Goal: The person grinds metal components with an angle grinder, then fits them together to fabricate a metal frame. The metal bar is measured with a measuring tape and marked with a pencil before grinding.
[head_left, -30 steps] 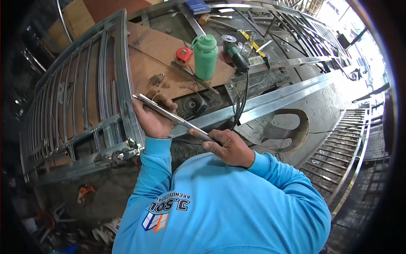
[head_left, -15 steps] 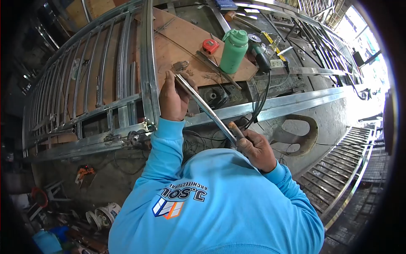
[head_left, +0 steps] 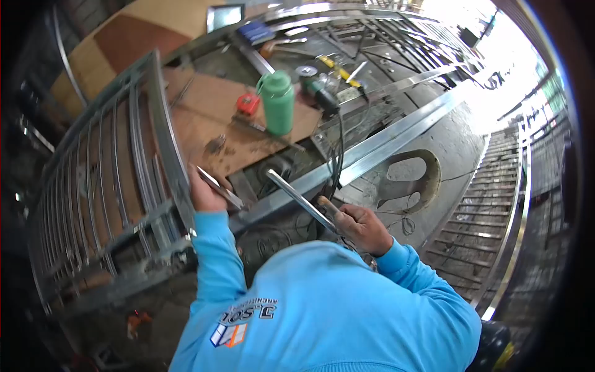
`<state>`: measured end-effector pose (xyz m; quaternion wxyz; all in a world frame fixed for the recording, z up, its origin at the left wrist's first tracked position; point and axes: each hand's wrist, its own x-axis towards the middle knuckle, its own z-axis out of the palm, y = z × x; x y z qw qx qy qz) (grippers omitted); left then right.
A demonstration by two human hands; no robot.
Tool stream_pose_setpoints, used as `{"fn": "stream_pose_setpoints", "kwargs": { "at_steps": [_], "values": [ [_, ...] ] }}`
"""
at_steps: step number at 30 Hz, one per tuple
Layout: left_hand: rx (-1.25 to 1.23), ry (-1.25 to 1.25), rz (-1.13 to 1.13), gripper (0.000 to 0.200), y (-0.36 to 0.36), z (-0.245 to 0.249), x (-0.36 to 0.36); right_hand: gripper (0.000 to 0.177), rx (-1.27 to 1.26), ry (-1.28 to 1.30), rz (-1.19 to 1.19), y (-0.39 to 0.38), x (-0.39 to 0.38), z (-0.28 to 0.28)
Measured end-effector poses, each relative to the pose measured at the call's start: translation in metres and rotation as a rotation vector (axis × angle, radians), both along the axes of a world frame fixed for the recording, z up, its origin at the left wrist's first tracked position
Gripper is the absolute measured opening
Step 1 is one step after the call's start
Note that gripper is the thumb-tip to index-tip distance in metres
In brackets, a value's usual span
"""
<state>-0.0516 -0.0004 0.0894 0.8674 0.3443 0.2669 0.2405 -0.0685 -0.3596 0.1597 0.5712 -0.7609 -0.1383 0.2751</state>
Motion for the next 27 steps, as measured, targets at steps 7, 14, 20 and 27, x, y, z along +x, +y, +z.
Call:
{"fn": "stream_pose_setpoints", "kwargs": {
  "at_steps": [7, 14, 20, 27],
  "values": [
    [0.380, 0.172, -1.102, 0.022, -0.170, 0.024, 0.096, 0.036, 0.118, -0.009, -0.470, -0.096, 0.049, -0.008],
    [0.543, 0.104, -0.461, 0.022, -0.166, 0.066, 0.382, 0.040, 0.117, -0.081, -0.832, -0.201, 0.134, -0.047],
    [0.714, 0.451, -0.275, 0.036, -0.109, -0.034, 0.629, 0.045, -0.060, -0.047, -0.846, -0.264, 0.175, -0.078],
    [0.671, 0.708, -0.589, 0.027, -0.121, -0.124, 0.694, 0.048, -0.015, 0.180, -0.812, -0.284, 0.213, -0.101]
  ]
}}
